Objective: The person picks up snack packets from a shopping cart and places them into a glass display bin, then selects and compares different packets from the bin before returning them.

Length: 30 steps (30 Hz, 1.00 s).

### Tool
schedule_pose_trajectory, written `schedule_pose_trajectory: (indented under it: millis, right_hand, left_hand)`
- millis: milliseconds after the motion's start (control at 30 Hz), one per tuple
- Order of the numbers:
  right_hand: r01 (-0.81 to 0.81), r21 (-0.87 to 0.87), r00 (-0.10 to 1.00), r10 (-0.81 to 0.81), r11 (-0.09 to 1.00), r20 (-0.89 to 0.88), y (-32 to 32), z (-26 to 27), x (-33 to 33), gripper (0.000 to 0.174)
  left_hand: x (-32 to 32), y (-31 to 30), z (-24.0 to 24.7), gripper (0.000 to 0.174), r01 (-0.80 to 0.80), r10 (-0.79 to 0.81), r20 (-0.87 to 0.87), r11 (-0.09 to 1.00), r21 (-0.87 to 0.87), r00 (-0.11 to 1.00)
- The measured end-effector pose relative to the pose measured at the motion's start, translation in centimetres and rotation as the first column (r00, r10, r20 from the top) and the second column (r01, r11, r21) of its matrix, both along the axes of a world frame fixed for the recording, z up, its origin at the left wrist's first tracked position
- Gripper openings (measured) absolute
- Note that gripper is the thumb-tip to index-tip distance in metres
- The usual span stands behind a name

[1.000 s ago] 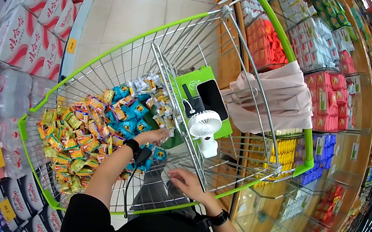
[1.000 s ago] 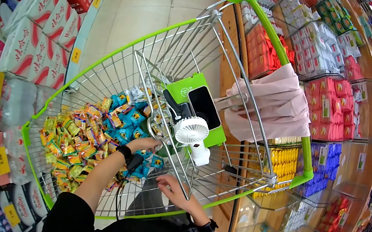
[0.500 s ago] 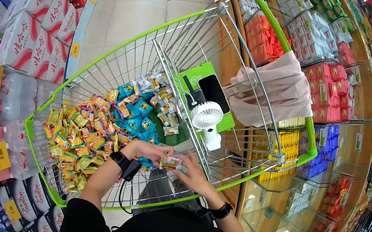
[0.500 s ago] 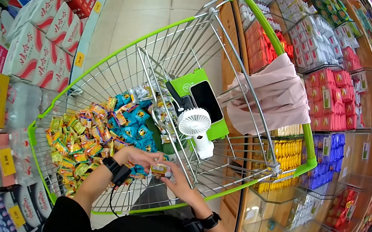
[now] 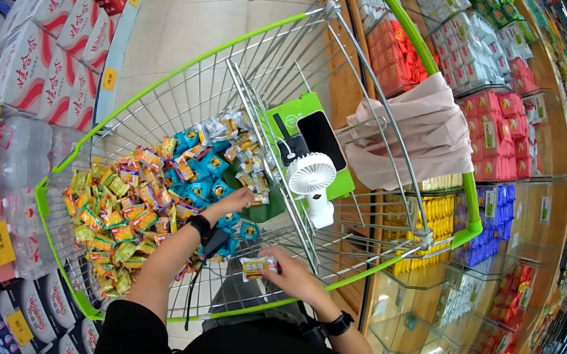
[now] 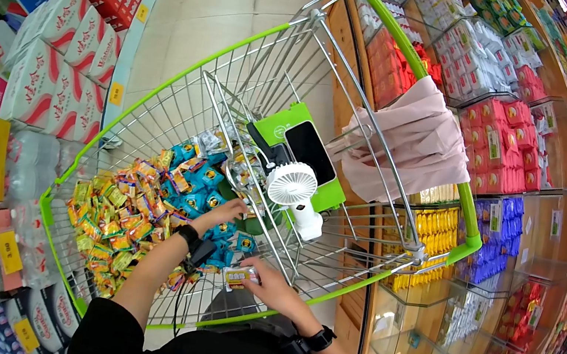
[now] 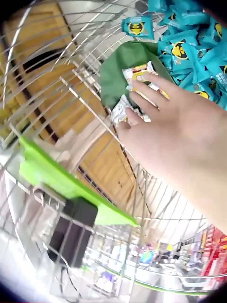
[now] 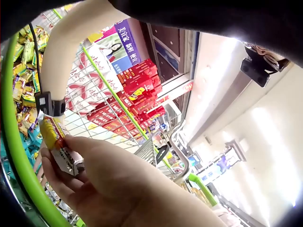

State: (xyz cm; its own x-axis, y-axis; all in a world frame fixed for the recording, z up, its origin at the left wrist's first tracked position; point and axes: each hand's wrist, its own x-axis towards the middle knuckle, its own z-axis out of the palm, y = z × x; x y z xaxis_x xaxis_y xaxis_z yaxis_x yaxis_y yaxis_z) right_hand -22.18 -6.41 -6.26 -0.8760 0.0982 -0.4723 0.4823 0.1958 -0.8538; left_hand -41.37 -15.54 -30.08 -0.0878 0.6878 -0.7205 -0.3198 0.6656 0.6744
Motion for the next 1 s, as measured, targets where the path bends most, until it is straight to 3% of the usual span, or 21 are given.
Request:
schedule_pose_trajectory:
  millis: [67,133,167,200,300,400,433,533,567,600,667,767,800,867,900,933,1000]
  right_hand:
    - [0.004,-0.054,0.999,-0.001,0.999,0.044,-0.1,-0.4,0.2,0.031]
    - [0.002,-0.067,0.999,0.001,0.998,0.054,0.0,-0.2,0.1,0.031]
    - [-0.011,-0.085,0.998,0.016,0.996,0.065,0.2,-0.2,0.1,0.03]
    - [0.005,-0.076,0.998,0.001,0.997,0.068,0.2,-0.4,0.3,0.03]
    - [0.068,-0.205,0.997,-0.075,0.976,-0.026,0.1,-1.0,1.2,0.028]
    - [0.057,-0.146,0.996,-0.066,0.988,-0.056,-0.1,-3.1,2.9,0.029]
    - [0.049,-0.171,0.999,-0.045,0.984,0.029,0.1,-3.0,3.1,0.03]
    - [0.057,-0.138,0.998,-0.057,0.989,0.007,0.0,-2.5,3.2,0.03]
    - [0.081,-0.144,0.996,-0.085,0.986,-0.025,-0.2,-2.6,3.2,0.03]
    - [0.085,-0.143,0.996,-0.09,0.986,-0.024,-0.2,-2.5,3.2,0.03]
    - [0.099,-0.177,0.994,-0.106,0.979,-0.034,-0.4,-2.2,3.1,0.031]
    - [0.11,-0.231,0.994,-0.114,0.967,-0.004,-0.3,-1.0,2.5,0.031]
    - [0.115,-0.224,0.993,-0.12,0.968,-0.006,-0.3,-1.0,2.7,0.031]
    - [0.089,-0.215,0.995,-0.08,0.973,0.052,-0.4,-1.0,3.0,0.031]
    - [0.093,-0.214,0.995,-0.082,0.972,0.058,-0.4,-1.0,3.2,0.031]
    - [0.1,-0.211,0.994,-0.09,0.972,0.055,-0.5,-1.1,3.3,0.031]
    - [0.102,-0.175,0.995,-0.1,0.979,0.023,-0.5,-1.2,3.6,0.032]
  left_hand:
    - [0.2,0.3,-4.6,0.025,0.165,-0.12,-0.466,0.985,0.057,0.877]
    - [1.1,0.5,-8.9,0.022,0.312,-0.181,-0.721,0.949,0.051,0.669]
    - [1.4,0.5,-10.1,0.019,0.377,-0.263,-0.752,0.926,-0.02,0.605]
    - [2.0,1.1,-7.5,0.018,0.38,-0.367,-0.749,0.91,-0.166,0.552]
    - [3.5,0.8,-9.6,0.023,0.479,-0.509,-0.803,0.813,-0.331,0.309]
    - [4.8,0.2,-13.1,0.029,0.494,-0.413,-0.861,0.838,-0.232,0.297]
    - [4.5,0.6,-11.5,0.034,0.542,-0.553,-0.789,0.763,-0.351,0.268]
    - [4.6,1.5,-9.9,0.04,0.582,-0.652,-0.745,0.663,-0.471,0.14]
    - [4.9,1.3,-11.4,0.042,0.552,-0.655,-0.743,0.673,-0.492,0.137]
    - [4.4,2.2,-8.3,0.047,0.602,-0.732,-0.659,0.609,-0.516,0.175]
    - [5.8,0.5,-15.8,0.05,0.511,-0.645,-0.724,0.72,-0.469,0.245]
    - [6.6,0.7,-15.3,0.051,0.476,-0.61,-0.763,0.746,-0.465,0.211]
    - [6.8,0.8,-14.5,0.048,0.492,-0.611,-0.791,0.697,-0.521,0.028]
    - [6.3,1.2,-12.8,0.049,0.582,-0.698,-0.707,0.53,-0.616,-0.113]
    - [5.9,1.8,-10.1,0.046,0.621,-0.718,-0.65,0.396,-0.676,-0.249]
    - [5.9,1.5,-11.4,0.046,0.622,-0.714,-0.651,0.394,-0.677,-0.256]
    - [6.4,-0.2,-16.6,0.037,0.543,-0.536,-0.843,0.697,-0.468,-0.039]
